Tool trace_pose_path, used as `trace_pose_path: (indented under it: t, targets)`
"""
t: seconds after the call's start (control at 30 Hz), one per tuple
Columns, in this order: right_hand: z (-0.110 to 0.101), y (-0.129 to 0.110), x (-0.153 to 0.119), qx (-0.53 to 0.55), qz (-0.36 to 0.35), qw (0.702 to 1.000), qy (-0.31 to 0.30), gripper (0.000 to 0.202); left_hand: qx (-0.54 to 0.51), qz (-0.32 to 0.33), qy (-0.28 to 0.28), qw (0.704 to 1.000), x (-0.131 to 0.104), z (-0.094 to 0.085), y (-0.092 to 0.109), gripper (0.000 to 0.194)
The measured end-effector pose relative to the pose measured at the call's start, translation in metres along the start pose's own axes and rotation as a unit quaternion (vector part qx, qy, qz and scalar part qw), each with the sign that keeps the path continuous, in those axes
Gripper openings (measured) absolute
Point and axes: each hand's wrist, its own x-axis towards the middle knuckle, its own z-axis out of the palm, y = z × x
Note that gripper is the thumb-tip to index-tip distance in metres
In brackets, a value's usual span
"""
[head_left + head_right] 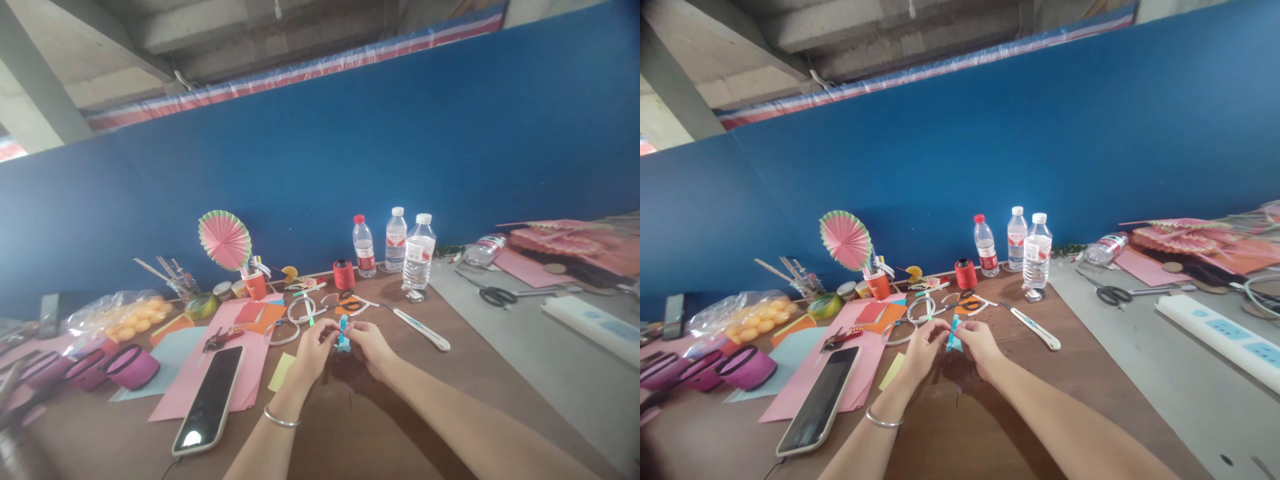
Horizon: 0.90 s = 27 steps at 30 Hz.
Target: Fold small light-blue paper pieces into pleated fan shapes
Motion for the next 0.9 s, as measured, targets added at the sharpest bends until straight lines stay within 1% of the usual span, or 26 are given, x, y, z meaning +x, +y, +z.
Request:
trace_pose_path:
  t: [0.2, 0.3, 0.47, 0.63, 0.8, 0.9]
  targets:
    - [0.002, -0.001, -0.002, 0.016, -0.003, 1.000, -0.011, 0.024, 0.007, 0.011, -0.014, 1.000, -0.001, 0.000, 0.004, 0.013]
    - [0.003, -0.003, -0.003, 0.023, -0.004, 0.999, -0.023, 0.024, 0.019, 0.030, -0.026, 0.999, -0.003, 0.000, 0.008, 0.015]
    - [0.004, -0.006, -0.006, 0.022, 0.003, 0.999, -0.035, 0.026, 0.094, 0.059, -0.042, 0.993, -0.005, -0.002, 0.011, 0.019]
    - [0.004, -0.005, -0.007, 0.010, -0.001, 0.999, -0.039, 0.022, 0.155, 0.077, -0.045, 0.984, -0.006, -0.002, 0.008, 0.022]
    - [0.005, -0.007, -0.008, -0.010, 0.008, 0.999, -0.040, 0.023, 0.183, 0.081, -0.049, 0.979, -0.006, 0.000, 0.003, 0.019]
    - [0.005, -0.008, -0.008, -0.014, 0.007, 0.999, -0.041, 0.024, 0.175, 0.081, -0.045, 0.980, -0.006, 0.001, 0.003, 0.020]
